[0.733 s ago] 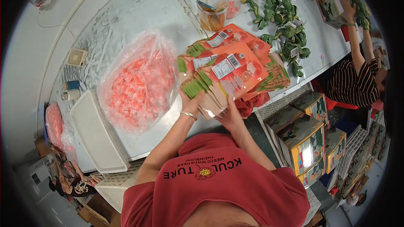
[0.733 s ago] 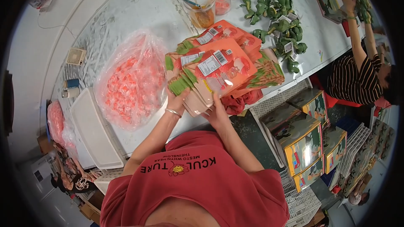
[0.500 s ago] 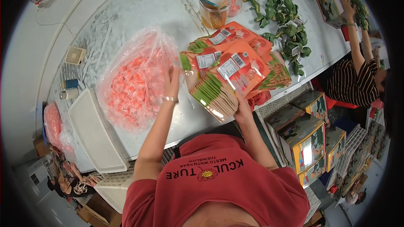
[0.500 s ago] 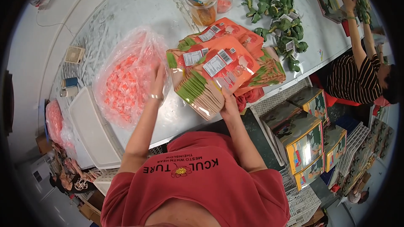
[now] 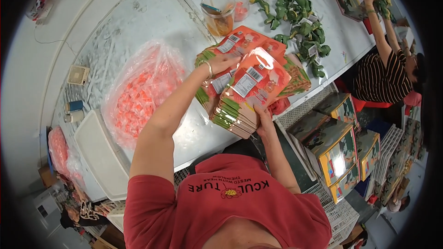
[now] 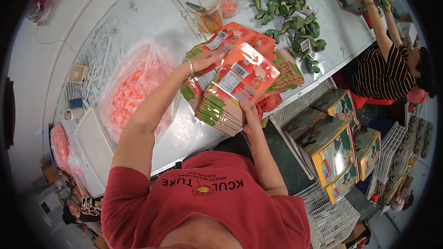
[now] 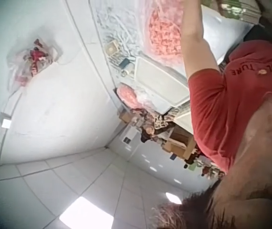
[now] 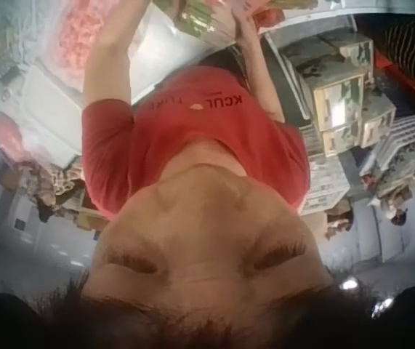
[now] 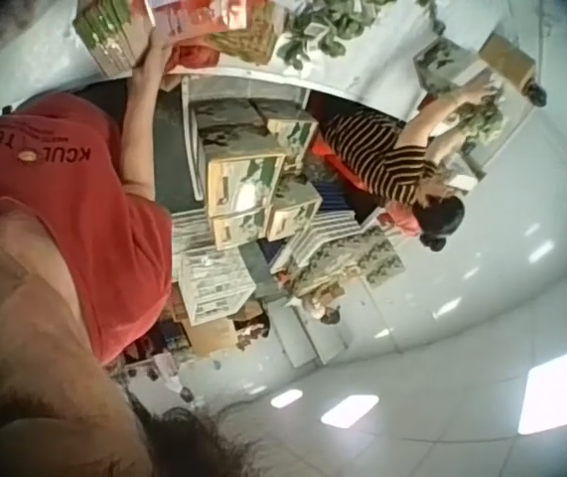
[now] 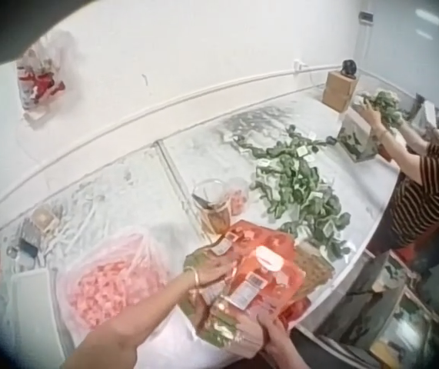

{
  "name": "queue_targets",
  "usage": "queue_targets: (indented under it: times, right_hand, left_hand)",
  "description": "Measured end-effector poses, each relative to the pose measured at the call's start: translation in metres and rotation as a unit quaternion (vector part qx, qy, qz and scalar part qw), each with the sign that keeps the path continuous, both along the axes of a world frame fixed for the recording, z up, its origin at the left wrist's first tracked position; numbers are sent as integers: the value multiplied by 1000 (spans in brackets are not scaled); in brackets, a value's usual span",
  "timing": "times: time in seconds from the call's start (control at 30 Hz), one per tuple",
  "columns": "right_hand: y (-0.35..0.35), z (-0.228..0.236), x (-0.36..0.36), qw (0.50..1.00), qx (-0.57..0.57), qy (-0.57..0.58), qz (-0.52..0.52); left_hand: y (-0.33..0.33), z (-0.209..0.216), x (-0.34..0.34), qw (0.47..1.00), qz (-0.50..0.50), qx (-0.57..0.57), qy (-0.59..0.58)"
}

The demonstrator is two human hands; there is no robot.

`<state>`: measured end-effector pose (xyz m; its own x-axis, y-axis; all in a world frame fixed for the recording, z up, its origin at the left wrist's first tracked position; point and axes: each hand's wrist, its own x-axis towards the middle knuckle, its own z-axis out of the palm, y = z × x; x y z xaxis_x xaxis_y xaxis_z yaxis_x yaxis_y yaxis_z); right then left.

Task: The recorder is packing small pink candies from a large pile into individual plastic pouches at a workbench.

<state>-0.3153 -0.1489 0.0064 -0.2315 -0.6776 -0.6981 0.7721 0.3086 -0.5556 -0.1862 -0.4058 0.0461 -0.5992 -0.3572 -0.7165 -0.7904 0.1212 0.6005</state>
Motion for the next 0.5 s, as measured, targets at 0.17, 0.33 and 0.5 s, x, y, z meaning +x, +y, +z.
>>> queue_targets:
  times: [0.17,0.33,0.5]
  right_hand:
    - [10,-12,8,998,-8,-51,-30]
    - [47,-8,11,997,-12,-61,-50]
    - [55,24,30,996,-82,12,41]
  left_hand:
    - [86,-10,-2,973,132,-155,112]
    - [121,14,10,880,-53,-460,108]
    - [135,4,46,899,330,143,249]
